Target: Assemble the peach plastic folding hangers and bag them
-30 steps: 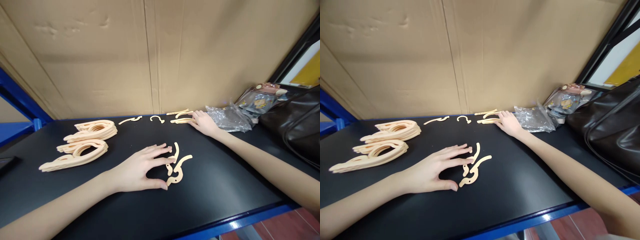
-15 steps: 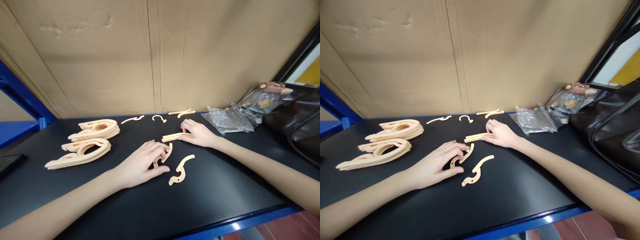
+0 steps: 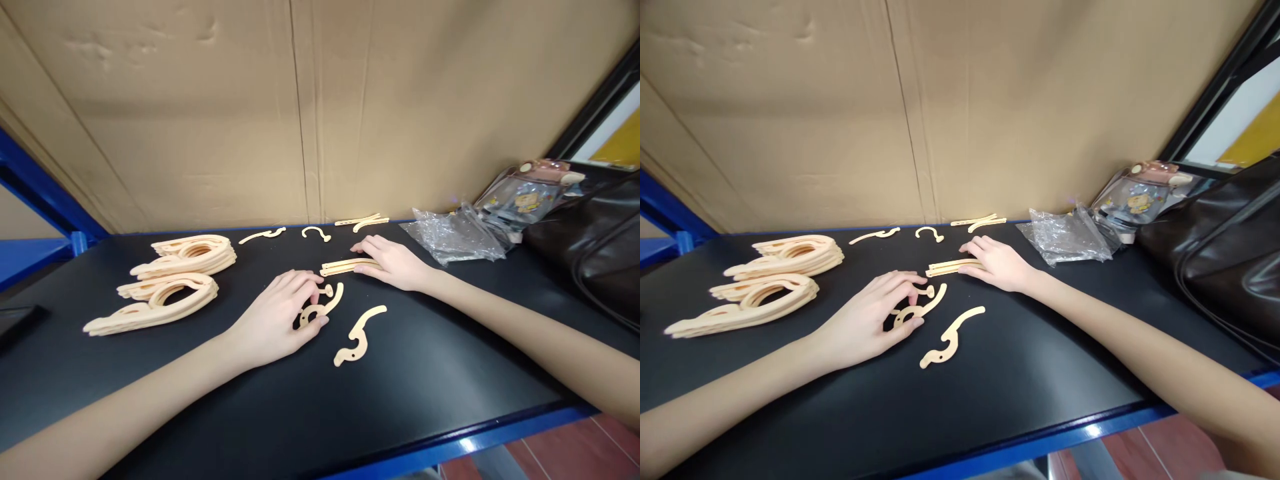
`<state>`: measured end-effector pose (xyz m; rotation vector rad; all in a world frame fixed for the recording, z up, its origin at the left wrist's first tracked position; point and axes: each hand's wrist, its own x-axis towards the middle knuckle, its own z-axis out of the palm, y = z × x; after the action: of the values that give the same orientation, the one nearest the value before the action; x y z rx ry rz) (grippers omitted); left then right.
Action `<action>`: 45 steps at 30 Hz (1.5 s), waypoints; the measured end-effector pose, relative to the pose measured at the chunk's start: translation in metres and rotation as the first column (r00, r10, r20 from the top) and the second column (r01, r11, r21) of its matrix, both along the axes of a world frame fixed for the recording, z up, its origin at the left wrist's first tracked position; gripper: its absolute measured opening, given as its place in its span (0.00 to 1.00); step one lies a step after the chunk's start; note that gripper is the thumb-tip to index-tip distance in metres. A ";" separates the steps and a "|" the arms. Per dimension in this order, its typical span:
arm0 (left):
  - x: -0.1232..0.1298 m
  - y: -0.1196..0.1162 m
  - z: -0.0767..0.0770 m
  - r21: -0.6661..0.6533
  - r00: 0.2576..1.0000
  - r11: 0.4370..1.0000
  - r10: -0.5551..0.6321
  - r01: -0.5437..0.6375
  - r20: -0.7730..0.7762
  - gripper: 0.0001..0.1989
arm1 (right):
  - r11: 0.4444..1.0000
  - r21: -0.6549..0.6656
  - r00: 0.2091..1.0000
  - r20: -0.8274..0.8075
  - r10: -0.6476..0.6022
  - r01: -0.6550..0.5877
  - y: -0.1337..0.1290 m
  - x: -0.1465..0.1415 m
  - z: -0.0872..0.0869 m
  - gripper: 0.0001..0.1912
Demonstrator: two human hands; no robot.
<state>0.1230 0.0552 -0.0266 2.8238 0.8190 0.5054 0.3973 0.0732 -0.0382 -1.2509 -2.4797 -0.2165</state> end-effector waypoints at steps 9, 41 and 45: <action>-0.002 -0.002 0.001 0.050 0.989 0.990 -0.133 0.130 0.069 0.06 | 0.999 0.036 1.000 0.004 0.000 0.000 0.001 0.001 -0.002 0.20; -0.007 0.015 -0.004 0.124 0.981 0.976 0.188 -0.182 -0.045 0.11 | 0.986 0.135 0.994 0.052 0.091 -0.098 -0.004 -0.004 0.004 0.14; -0.007 0.015 -0.003 0.108 0.991 0.987 0.125 -0.120 -0.042 0.11 | 0.988 0.105 0.970 -0.205 0.129 -0.109 -0.012 -0.010 0.004 0.13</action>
<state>0.1163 0.0698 -0.0294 2.9048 1.0093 0.5138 0.3874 0.0608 -0.0337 -1.0269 -2.3241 -0.1574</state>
